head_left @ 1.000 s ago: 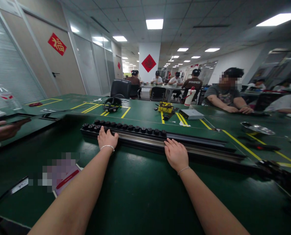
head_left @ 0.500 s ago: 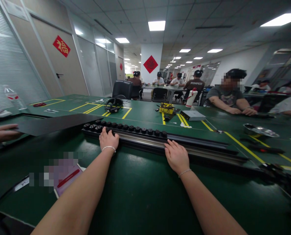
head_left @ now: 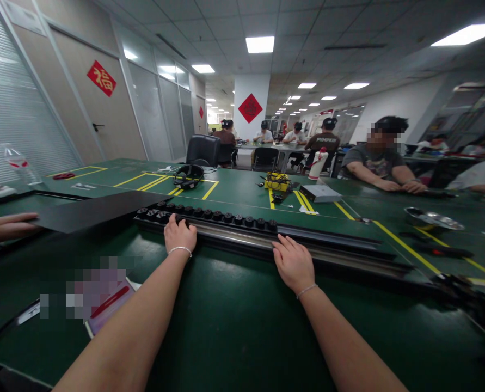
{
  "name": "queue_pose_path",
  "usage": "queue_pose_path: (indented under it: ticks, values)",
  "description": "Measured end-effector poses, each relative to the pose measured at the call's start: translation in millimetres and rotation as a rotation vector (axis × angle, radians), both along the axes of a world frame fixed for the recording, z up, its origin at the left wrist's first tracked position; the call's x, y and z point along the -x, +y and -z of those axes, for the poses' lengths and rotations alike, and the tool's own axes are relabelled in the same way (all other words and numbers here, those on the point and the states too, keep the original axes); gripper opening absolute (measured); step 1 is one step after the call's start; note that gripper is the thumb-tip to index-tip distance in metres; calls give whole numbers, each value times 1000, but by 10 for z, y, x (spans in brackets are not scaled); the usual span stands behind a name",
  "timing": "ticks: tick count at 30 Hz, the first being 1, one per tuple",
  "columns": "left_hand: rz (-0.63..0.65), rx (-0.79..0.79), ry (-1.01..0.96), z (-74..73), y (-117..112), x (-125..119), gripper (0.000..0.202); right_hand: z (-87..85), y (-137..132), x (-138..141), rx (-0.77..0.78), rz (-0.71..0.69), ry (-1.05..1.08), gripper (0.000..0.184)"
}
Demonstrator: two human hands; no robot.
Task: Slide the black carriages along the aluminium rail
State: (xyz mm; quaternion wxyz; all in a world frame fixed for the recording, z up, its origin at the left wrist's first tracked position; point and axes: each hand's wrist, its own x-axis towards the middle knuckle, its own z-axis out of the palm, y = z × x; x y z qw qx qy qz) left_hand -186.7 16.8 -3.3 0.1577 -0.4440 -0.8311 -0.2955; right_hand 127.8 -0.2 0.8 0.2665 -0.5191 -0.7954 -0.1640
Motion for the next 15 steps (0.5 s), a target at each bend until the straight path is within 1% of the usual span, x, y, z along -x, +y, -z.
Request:
queue_pose_path:
  ticks: [9, 15]
  values:
    - [-24, -15, 16, -10, 3, -34, 43, 1, -4, -2, 14, 4, -1, 34]
    - [-58, -7, -73, -41, -17, -115, 40, 5, 6, -9, 9, -3, -4, 33]
